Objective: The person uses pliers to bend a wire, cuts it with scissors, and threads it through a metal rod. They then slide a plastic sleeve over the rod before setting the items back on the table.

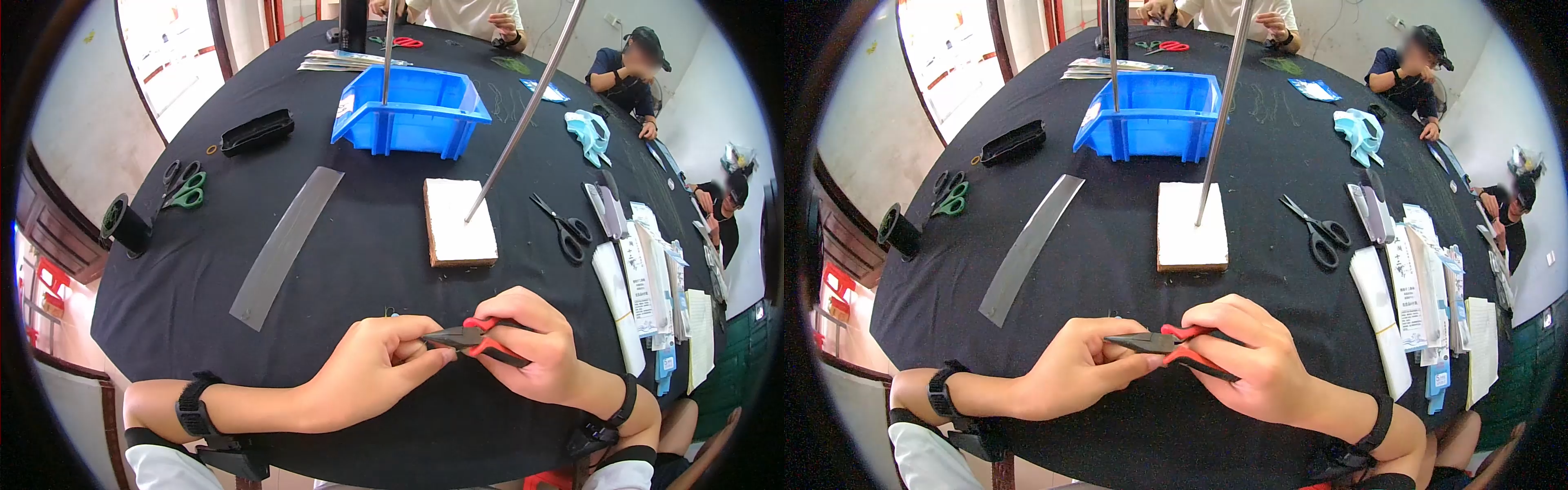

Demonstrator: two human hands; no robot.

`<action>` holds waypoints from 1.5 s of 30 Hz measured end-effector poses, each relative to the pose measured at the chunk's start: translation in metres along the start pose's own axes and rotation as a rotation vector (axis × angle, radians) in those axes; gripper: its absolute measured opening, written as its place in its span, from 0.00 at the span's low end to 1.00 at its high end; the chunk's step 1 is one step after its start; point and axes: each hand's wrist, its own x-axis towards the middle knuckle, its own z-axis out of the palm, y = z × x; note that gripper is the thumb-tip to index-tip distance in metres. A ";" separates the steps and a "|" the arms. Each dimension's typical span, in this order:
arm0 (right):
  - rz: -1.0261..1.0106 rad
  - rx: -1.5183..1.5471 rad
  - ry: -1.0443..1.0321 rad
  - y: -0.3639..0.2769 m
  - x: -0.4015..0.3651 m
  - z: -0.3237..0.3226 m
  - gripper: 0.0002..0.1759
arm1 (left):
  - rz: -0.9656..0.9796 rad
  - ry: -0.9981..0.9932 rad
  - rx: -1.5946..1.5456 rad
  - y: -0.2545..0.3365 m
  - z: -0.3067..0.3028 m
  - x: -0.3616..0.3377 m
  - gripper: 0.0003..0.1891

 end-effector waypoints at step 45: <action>0.467 0.390 -0.160 -0.026 -0.005 -0.004 0.05 | 0.284 0.250 0.050 0.004 -0.010 -0.002 0.05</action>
